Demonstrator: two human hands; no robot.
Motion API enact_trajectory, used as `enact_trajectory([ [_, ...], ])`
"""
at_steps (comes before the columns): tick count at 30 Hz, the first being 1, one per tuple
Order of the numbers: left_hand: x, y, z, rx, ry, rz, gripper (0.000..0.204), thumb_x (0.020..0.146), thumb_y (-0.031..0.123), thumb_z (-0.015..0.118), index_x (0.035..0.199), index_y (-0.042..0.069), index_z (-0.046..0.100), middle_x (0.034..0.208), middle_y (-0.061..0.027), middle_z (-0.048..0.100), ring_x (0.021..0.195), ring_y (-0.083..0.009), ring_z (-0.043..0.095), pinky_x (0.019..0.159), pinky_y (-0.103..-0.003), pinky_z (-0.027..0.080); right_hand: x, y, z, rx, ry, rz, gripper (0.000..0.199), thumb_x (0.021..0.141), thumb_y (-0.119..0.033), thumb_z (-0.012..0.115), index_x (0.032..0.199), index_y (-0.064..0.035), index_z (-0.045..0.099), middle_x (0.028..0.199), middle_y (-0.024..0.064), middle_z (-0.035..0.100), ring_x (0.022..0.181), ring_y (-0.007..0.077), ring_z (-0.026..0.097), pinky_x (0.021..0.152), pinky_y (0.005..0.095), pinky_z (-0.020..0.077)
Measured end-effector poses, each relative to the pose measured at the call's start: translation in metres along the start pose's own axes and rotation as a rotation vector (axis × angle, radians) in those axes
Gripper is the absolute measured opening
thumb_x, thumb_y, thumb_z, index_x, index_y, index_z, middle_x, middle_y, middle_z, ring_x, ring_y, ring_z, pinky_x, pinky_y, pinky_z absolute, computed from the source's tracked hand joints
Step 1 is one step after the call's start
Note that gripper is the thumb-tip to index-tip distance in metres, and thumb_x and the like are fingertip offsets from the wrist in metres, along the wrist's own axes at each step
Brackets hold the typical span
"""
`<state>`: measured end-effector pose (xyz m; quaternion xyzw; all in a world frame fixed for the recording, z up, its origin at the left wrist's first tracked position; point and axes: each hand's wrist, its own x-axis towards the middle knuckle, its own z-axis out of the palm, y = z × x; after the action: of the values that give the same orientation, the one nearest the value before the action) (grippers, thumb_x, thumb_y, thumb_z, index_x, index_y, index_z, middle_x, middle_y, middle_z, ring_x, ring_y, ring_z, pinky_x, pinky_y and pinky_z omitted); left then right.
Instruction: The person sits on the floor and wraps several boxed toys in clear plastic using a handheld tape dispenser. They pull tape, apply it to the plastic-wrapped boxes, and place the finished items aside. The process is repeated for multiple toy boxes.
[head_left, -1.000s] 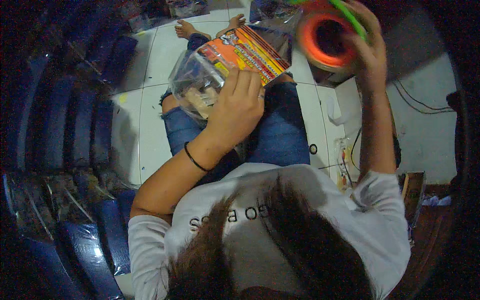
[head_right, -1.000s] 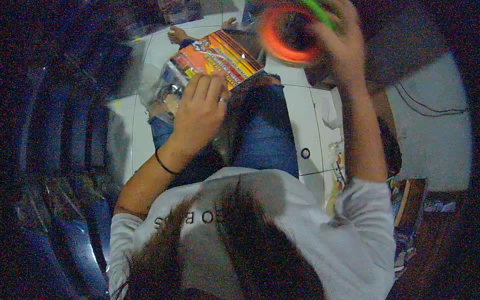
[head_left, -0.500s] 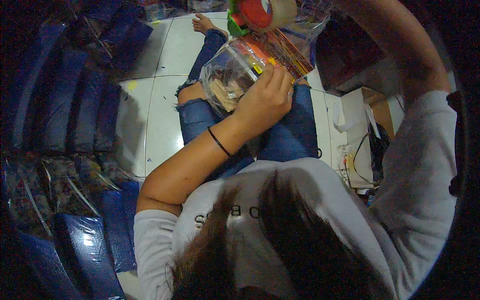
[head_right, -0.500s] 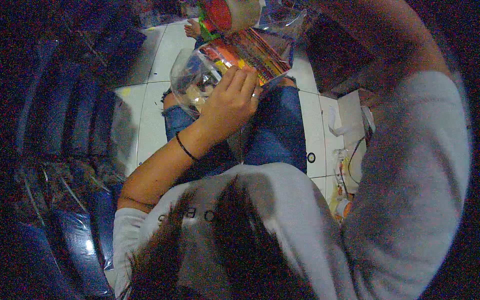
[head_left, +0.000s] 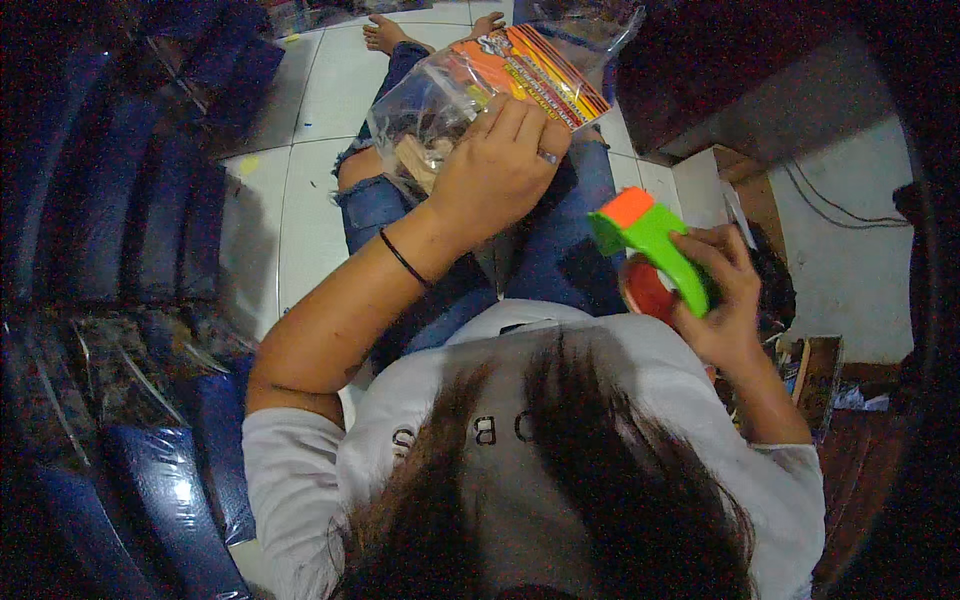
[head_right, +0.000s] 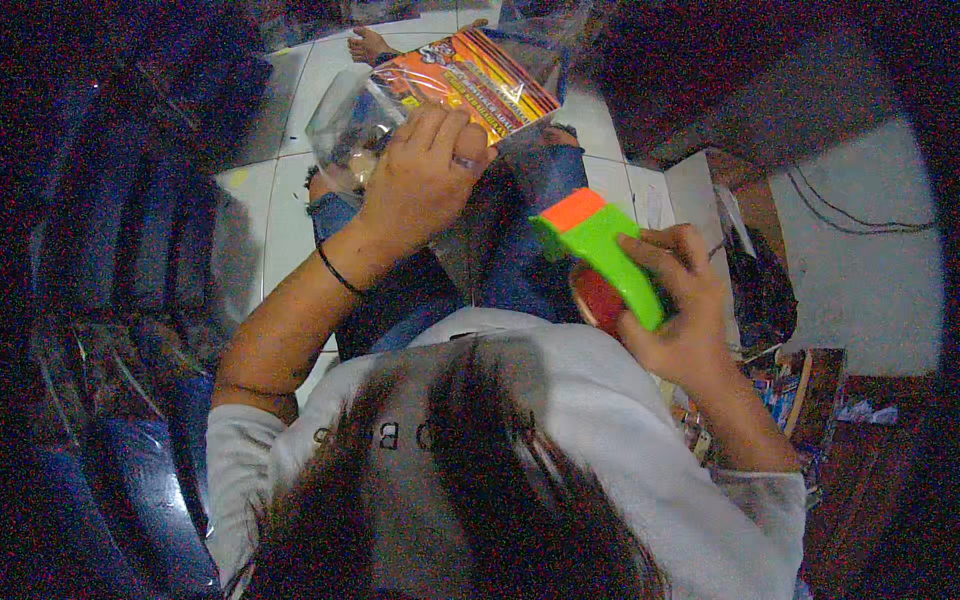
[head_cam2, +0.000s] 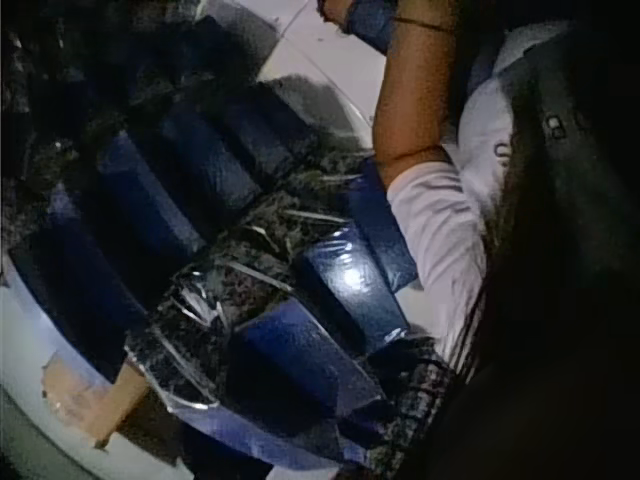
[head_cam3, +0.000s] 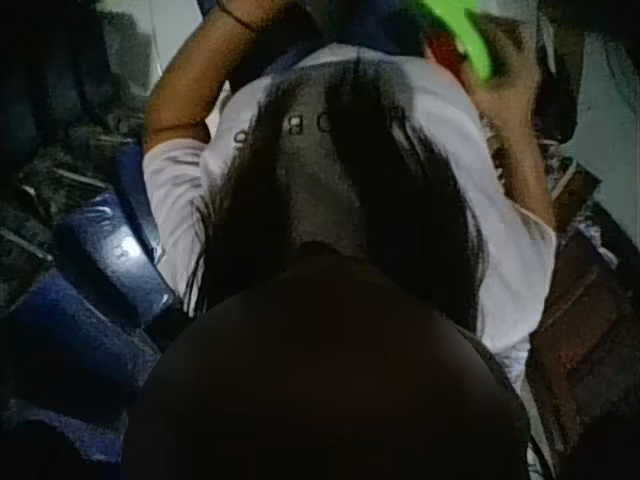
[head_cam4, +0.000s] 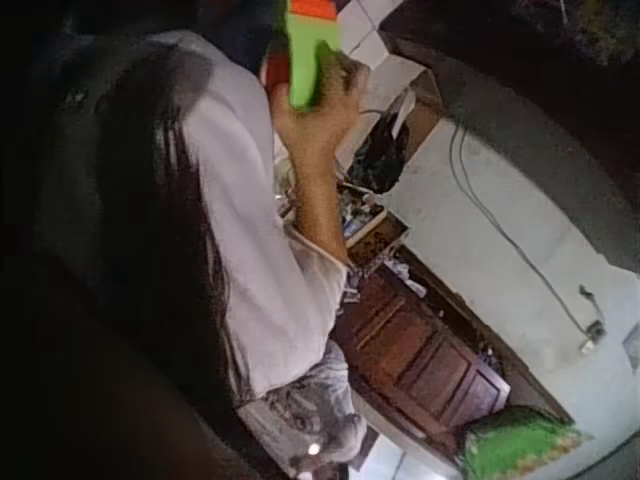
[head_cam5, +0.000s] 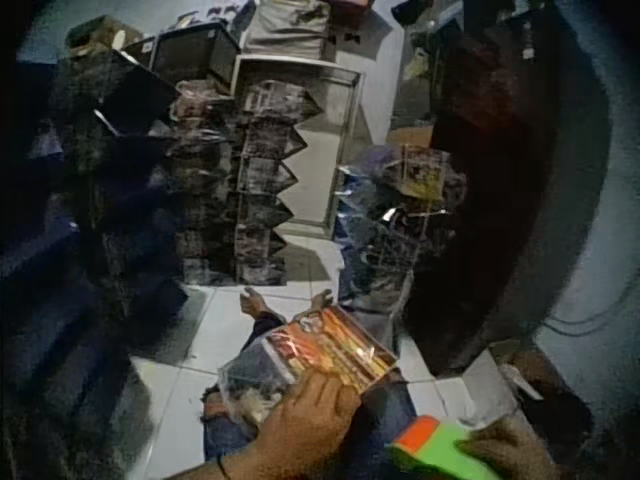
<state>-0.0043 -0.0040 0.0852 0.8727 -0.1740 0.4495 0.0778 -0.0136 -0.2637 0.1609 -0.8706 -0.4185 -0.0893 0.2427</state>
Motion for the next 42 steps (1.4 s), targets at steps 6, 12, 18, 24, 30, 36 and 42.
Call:
enact_trajectory([
  [6, -0.004, 0.001, 0.009, 0.719, -0.346, 0.462, 0.063, 0.082, 0.029, 0.046, 0.141, 0.007, 0.037, 0.149, -0.012, 0.03, 0.141, -0.0251, 0.018, 0.116, -0.042, 0.005, 0.038, 0.02, 0.086, -0.15, -0.565, 0.153, 0.037, 0.066, -0.024, 0.069, 0.098, -0.0043, 0.066, 0.105, 0.0154, 0.057, 0.083, 0.0362, 0.061, 0.075, 0.04, 0.0506],
  [12, -0.041, 0.011, 0.054, 0.527, -0.887, 0.529, 0.051, 0.086, 0.027, 0.046, 0.134, 0.008, 0.046, 0.144, -0.0132, 0.037, 0.139, -0.0262, 0.023, 0.115, -0.044, 0.011, -0.045, 0.18, 0.112, 0.075, 0.463, 0.261, 0.047, 0.069, -0.005, 0.059, 0.115, -0.0019, 0.057, 0.108, 0.0159, 0.054, 0.099, 0.0303, 0.053, 0.088, 0.0349, 0.0423],
  [18, 0.003, -0.026, -0.039, 0.16, -0.466, 0.6, 0.041, 0.079, 0.026, 0.055, 0.119, 0.019, 0.055, 0.131, -0.0039, 0.05, 0.127, -0.0242, 0.043, 0.113, -0.05, 0.018, -0.1, 0.335, 0.21, 0.218, 0.49, 1.016, 0.05, 0.076, -0.024, 0.07, 0.118, -0.0019, 0.056, 0.119, 0.0198, 0.053, 0.115, 0.0348, 0.046, 0.097, 0.0408, 0.0376],
  [24, 0.047, -0.126, -0.098, 0.327, -0.78, 0.598, 0.022, 0.073, 0.022, 0.061, 0.094, 0.016, 0.063, 0.1, -0.0002, 0.059, 0.102, -0.0192, 0.055, 0.104, -0.043, 0.034, 0.012, 0.123, 0.183, 0.421, 0.28, 0.334, 0.082, 0.073, -0.026, 0.076, 0.137, -0.0003, 0.031, 0.138, 0.0178, 0.036, 0.134, 0.0336, 0.028, 0.109, 0.0426, 0.023],
  [30, 0.095, -0.121, -0.091, 0.462, -0.7, 0.242, 0.014, 0.079, 0.022, 0.062, 0.082, 0.008, 0.062, 0.069, -0.011, 0.061, 0.067, -0.0287, 0.06, 0.07, -0.038, 0.047, 0.091, 0.059, 0.232, 0.524, -0.016, 0.205, 0.141, 0.052, -0.056, 0.083, 0.145, 0.0006, -0.007, 0.149, 0.03, -0.01, 0.14, 0.0413, -0.004, 0.113, 0.0467, 0.0103],
  [36, 0.171, -0.136, -0.063, 0.339, -0.573, -0.116, 0.02, 0.086, 0.025, 0.059, 0.094, 0.008, 0.065, 0.089, -0.0151, 0.067, 0.08, -0.0345, 0.064, 0.068, -0.039, 0.05, 0.083, 0.114, 0.264, 1.217, -0.72, 0.454, 0.068, 0.074, -0.029, 0.074, 0.127, 0.0009, 0.044, 0.109, 0.0174, 0.056, 0.098, 0.0237, 0.054, 0.086, 0.0363, 0.0447],
  [42, 0.098, -0.177, -0.132, 0.012, -0.354, -0.809, 0.032, 0.091, 0.028, 0.061, 0.077, -0.001, 0.062, 0.069, -0.0011, 0.059, 0.063, -0.01, 0.052, 0.058, -0.027, 0.041, 0.121, 0.202, 0.173, 1.157, 0.138, 0.404, 0.019, 0.088, -0.02, 0.058, 0.101, -0.0054, 0.058, 0.072, 0.0016, 0.057, 0.062, 0.0109, 0.051, 0.054, 0.0259, 0.0424],
])
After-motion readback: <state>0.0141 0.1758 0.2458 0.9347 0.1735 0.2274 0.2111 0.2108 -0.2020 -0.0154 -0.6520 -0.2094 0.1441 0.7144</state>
